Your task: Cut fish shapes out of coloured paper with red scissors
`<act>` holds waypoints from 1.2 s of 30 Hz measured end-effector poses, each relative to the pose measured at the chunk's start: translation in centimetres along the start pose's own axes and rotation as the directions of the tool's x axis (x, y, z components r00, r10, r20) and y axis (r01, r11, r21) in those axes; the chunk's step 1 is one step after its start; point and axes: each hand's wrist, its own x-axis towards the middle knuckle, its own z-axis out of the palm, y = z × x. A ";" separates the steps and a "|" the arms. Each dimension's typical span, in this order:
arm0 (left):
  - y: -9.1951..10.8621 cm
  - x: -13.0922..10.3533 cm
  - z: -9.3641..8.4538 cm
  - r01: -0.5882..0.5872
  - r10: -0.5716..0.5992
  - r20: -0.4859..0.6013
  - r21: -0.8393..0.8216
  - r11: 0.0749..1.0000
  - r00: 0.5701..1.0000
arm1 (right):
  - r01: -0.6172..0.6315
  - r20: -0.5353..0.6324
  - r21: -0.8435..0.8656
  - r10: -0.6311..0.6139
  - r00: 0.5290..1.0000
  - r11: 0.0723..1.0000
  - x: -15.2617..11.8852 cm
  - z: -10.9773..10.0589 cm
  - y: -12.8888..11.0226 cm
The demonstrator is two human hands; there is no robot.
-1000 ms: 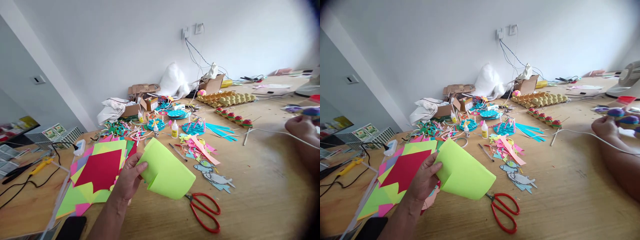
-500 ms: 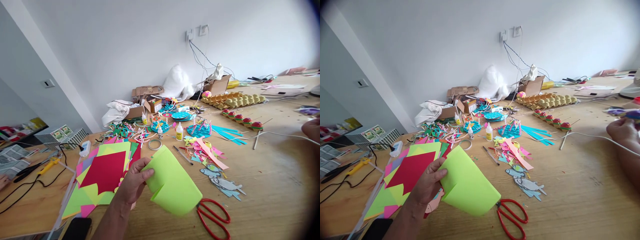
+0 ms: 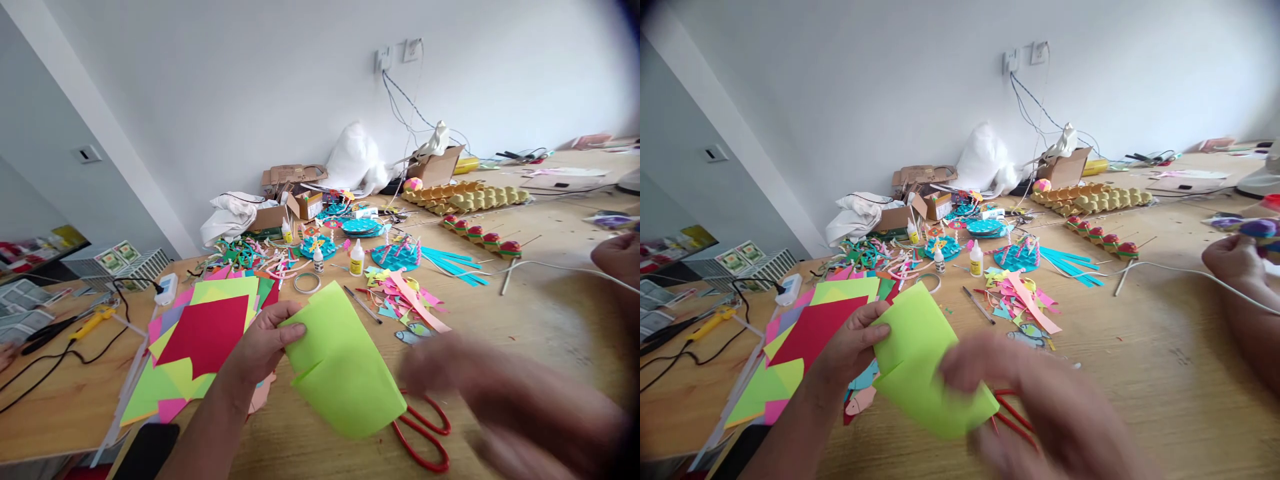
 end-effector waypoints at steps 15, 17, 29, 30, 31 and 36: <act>0.1 0.7 0.7 -0.119 0.119 -0.003 -0.049 0.992 0.993 | -0.238 0.004 0.341 0.252 0.968 0.909 5.5 2.0 5.8; -1.2 0.2 0.6 -0.099 0.099 0.004 -0.022 0.995 0.995 | -0.229 -0.052 0.382 0.268 0.962 0.896 5.4 2.3 6.3; -5.2 -0.3 1.5 -0.267 0.275 -0.237 0.067 0.961 0.932 | 0.055 -0.325 0.297 0.046 0.945 0.953 4.5 5.1 7.5; -5.3 -0.3 1.7 -0.281 0.285 -0.254 0.054 0.958 0.924 | 0.123 -0.386 0.244 -0.021 0.922 0.962 4.4 5.3 7.7; -5.4 -0.3 1.9 -0.298 0.299 -0.276 0.046 0.953 0.914 | 0.171 -0.424 0.176 -0.082 0.902 0.969 4.3 5.4 7.9; -6.1 -0.5 1.9 -0.420 0.439 -0.337 0.132 0.898 0.833 | 0.206 -0.342 -0.102 -0.228 0.912 0.973 4.0 5.1 8.1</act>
